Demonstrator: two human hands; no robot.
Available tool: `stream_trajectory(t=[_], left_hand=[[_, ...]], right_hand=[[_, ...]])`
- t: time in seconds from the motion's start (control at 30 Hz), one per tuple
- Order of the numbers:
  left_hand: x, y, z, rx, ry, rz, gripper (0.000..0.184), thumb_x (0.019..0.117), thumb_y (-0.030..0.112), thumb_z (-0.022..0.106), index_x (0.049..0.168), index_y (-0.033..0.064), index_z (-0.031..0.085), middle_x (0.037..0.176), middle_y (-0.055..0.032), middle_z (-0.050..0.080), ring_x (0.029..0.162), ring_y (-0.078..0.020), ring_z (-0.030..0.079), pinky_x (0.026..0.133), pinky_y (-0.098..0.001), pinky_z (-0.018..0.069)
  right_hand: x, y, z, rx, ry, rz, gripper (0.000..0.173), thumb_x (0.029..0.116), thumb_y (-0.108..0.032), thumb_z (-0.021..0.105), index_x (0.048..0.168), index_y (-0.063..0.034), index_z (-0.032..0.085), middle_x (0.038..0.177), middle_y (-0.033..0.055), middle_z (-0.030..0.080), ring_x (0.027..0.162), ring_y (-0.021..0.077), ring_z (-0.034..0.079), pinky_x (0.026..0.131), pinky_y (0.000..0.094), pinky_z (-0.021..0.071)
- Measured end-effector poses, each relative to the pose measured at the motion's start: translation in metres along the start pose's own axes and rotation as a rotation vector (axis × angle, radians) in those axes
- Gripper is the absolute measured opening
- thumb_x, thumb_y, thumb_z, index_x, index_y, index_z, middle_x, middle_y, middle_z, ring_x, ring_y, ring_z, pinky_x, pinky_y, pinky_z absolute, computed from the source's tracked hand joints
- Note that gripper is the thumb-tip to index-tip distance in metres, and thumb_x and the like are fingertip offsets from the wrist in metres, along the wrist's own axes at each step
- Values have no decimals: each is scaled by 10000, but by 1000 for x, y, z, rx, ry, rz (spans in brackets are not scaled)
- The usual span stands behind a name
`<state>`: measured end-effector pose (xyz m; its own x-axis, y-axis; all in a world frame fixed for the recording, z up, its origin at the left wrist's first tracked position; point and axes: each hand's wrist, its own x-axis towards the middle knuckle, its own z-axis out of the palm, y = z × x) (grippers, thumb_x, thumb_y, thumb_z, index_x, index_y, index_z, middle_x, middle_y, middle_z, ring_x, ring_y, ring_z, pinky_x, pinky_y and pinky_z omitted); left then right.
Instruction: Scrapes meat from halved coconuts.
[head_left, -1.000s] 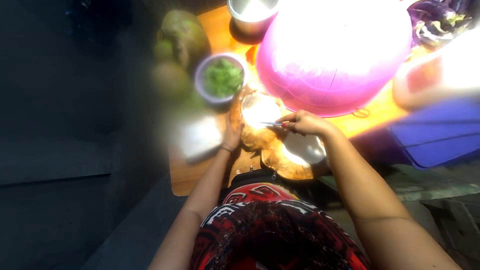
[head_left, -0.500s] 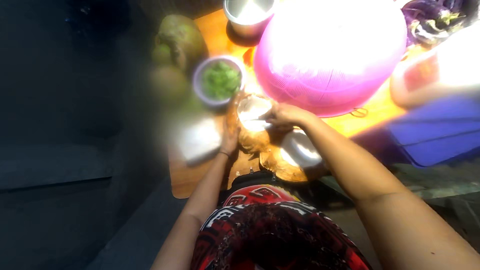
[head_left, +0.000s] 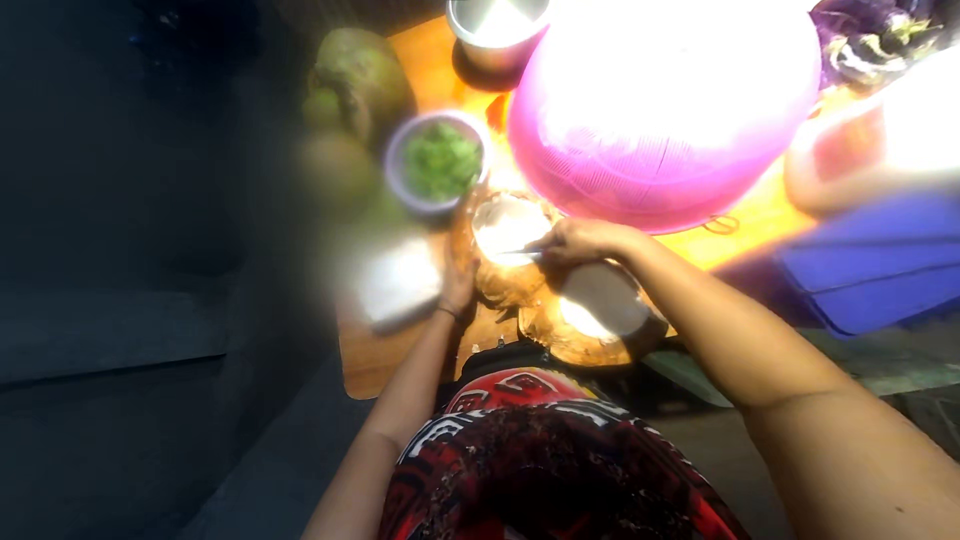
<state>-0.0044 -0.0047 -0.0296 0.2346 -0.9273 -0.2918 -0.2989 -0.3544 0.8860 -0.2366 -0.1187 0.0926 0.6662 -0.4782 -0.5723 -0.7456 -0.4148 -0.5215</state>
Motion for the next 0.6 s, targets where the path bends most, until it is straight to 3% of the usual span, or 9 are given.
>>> stream_trajectory(t=[0.1, 0.17, 0.27, 0.43, 0.6], left_hand=[[2, -2, 0, 27, 1, 5, 890, 1046, 276, 589, 1642, 68, -39, 1661, -238, 235, 1503, -324, 343, 1219, -483, 297], [7, -10, 0, 35, 10, 42, 926, 1031, 316, 595, 1639, 49, -49, 1652, -249, 250, 1496, -334, 350, 1215, -495, 305], [7, -11, 1, 2, -3, 48, 924, 1033, 300, 589, 1632, 34, -63, 1657, -252, 226, 1505, -318, 333, 1223, -464, 300], [2, -4, 0, -14, 1, 60, 870, 1042, 237, 580, 1633, 29, -23, 1648, -261, 235, 1499, -304, 340, 1218, -429, 302], [4, -6, 2, -50, 0, 63, 889, 1032, 247, 594, 1634, 44, -28, 1651, -240, 242, 1493, -274, 351, 1214, -410, 319]], right_hand=[[0, 12, -7, 36, 58, -11, 300, 1050, -123, 586, 1319, -149, 716, 1157, 179, 732, 1109, 368, 676, 989, 622, 477], [5, 14, -3, 118, 158, -63, 315, 1071, -139, 542, 1347, -127, 693, 1160, 180, 732, 1085, 349, 689, 980, 594, 495], [10, 7, 13, 163, 204, -103, 341, 1079, -132, 517, 1384, -138, 669, 1235, 182, 713, 1175, 348, 663, 1046, 574, 470], [-12, 2, 4, 78, 26, 0, 345, 1074, -99, 527, 1387, -141, 666, 1230, 182, 710, 1187, 353, 649, 1046, 559, 463], [8, 10, 26, 227, 241, -102, 344, 1088, -145, 503, 1393, -106, 656, 1237, 199, 709, 1183, 362, 661, 1050, 578, 467]])
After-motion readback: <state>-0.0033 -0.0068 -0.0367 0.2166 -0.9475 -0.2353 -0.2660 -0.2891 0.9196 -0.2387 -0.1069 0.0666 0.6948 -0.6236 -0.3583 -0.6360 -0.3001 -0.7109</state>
